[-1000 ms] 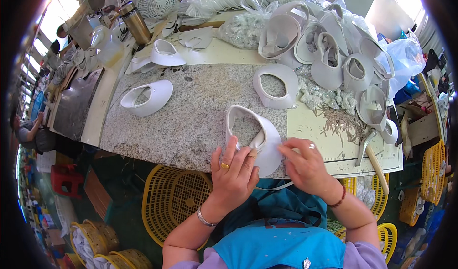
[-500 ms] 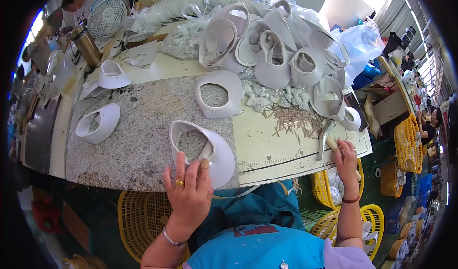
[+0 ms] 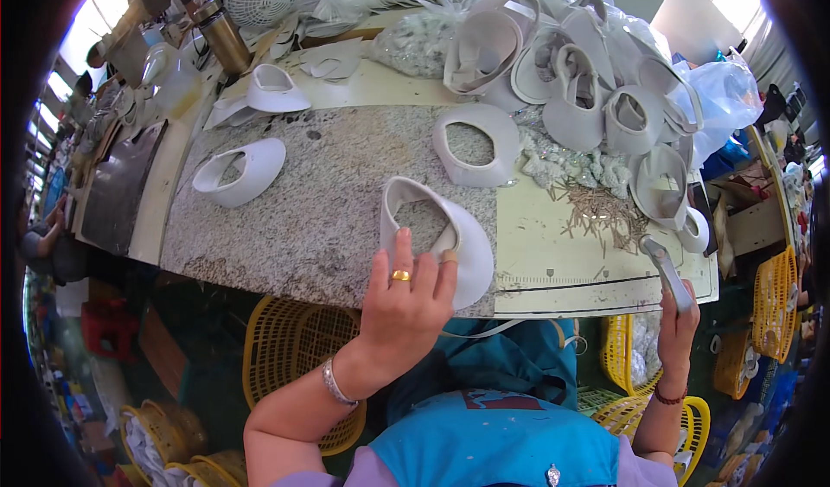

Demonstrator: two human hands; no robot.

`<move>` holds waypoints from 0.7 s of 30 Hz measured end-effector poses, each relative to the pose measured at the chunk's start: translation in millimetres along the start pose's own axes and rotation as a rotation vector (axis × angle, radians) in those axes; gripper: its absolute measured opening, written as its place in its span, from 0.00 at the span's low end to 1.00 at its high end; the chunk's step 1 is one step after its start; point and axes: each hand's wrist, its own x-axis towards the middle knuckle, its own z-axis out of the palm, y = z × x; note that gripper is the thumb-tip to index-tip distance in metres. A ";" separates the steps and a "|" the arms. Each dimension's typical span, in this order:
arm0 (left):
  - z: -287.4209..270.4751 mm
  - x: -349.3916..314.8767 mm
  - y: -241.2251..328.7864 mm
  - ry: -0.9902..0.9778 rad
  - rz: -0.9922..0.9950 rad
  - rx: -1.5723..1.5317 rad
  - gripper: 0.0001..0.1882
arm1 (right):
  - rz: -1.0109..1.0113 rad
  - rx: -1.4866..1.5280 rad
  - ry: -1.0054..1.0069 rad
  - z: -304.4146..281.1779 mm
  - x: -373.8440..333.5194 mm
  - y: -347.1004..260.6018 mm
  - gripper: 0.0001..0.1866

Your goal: The person is assembling parts of a shoe, using a hammer and manual dexterity to shape and fit components.

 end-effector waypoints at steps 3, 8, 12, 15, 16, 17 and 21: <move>-1.5 2.2 -2.4 -0.010 0.006 -0.054 0.19 | 0.053 0.215 -0.045 11.7 -1.3 -34.9 0.11; 13.7 -10.2 0.9 0.100 -0.099 -0.144 0.21 | -0.017 0.529 -0.337 45.1 30.3 -109.1 0.11; 10.6 -14.0 7.0 0.163 -0.279 -0.251 0.27 | -0.463 0.535 -0.322 72.8 46.4 -140.9 0.11; 12.4 -13.2 8.1 0.203 -0.344 -0.276 0.31 | -0.630 0.313 -0.303 92.2 56.3 -141.9 0.14; 14.0 -13.1 7.6 0.225 -0.349 -0.311 0.32 | -0.597 0.186 -0.358 93.8 60.7 -142.2 0.15; 14.1 -13.2 6.5 0.227 -0.357 -0.310 0.32 | -0.567 0.061 -0.417 96.0 64.3 -142.3 0.15; 15.2 -15.5 2.4 0.181 -0.335 -0.289 0.32 | -0.650 0.173 -0.294 77.6 71.7 -151.2 0.12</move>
